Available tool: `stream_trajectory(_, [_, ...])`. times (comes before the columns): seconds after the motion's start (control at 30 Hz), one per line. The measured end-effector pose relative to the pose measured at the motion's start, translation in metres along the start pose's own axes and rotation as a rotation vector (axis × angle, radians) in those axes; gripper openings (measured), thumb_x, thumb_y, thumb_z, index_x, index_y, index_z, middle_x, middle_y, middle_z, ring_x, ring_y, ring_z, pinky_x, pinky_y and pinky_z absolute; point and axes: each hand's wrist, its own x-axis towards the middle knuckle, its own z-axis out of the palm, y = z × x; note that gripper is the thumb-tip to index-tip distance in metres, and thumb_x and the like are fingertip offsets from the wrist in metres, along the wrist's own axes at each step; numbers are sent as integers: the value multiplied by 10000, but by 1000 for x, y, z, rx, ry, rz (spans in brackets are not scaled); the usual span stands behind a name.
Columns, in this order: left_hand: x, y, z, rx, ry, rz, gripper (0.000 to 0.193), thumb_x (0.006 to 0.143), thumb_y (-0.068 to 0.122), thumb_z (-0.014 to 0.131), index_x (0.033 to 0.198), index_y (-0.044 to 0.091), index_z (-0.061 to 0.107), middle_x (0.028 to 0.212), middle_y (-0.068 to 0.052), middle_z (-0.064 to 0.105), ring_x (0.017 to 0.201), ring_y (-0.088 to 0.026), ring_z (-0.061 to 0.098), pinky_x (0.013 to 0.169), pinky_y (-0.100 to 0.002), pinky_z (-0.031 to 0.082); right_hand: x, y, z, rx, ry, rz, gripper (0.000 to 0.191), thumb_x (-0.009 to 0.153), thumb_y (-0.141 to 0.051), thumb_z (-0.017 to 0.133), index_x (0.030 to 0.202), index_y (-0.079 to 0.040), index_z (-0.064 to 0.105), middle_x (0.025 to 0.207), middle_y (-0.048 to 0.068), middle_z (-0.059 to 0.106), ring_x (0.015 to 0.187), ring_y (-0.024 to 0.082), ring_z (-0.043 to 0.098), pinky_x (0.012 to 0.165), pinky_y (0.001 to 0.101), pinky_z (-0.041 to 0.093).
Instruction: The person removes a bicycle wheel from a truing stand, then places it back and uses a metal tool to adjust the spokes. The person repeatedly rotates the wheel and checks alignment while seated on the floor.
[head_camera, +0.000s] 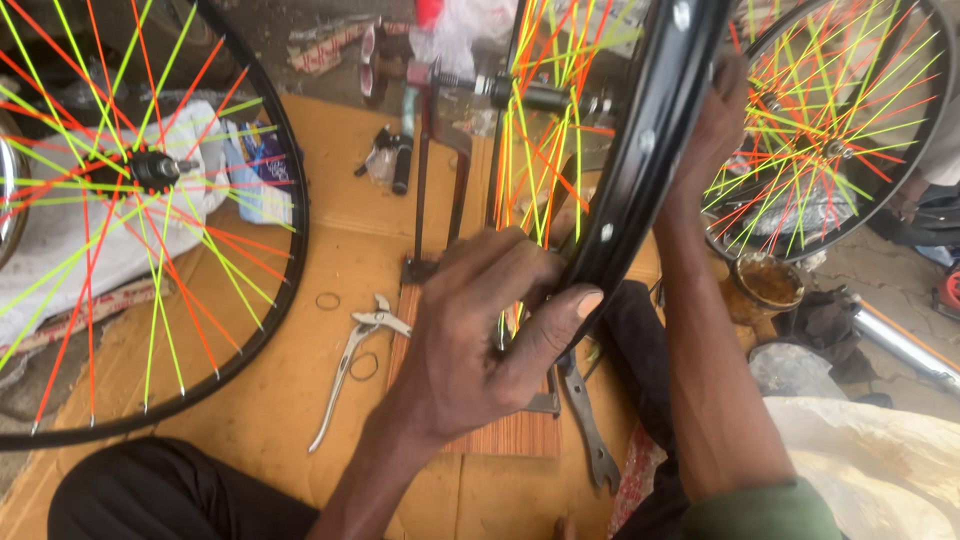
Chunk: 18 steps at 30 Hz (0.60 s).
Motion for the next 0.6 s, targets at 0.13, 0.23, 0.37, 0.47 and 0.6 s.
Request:
stream_trajectory(0.13, [5,7,4,-47,21,-50,225,1054,230,681,937,42,644,769,-57,580,741,-186,579,751,-358,456,5,-23,-14,115,-78,21,103,1005,-76,748,1043,16,722,1063,102,564,992,213,569,771,341,490])
stream_trajectory(0.23, [5,9,5,-55,26,-108,258,1030,252,671,915,25,633,789,-66,589,750,-198,578,734,-372,458,9,-41,-26,277,-95,85,118,1016,-88,745,1010,11,680,1152,92,555,993,196,547,751,313,489])
stream_trajectory(0.37, [1,9,5,-68,35,-131,256,1019,263,673,941,20,647,813,-70,629,786,-183,624,728,-355,490,-25,-78,-60,152,26,81,163,1091,-106,753,1064,10,642,1203,113,526,1097,216,539,897,322,460])
stream_trajectory(0.47, [-3,7,5,-145,6,-346,236,970,259,699,957,28,655,762,-74,675,715,-183,671,662,-350,519,-78,-113,-93,530,-204,562,130,1036,-120,680,1041,-4,621,1005,44,600,934,137,570,849,290,478])
stream_trajectory(0.6, [-23,3,0,-215,40,-251,262,984,215,640,1127,1,589,990,-109,680,892,-215,702,809,-362,573,-119,-144,-118,794,-392,704,177,929,-15,722,1087,-5,643,1174,86,690,1073,154,670,948,297,569])
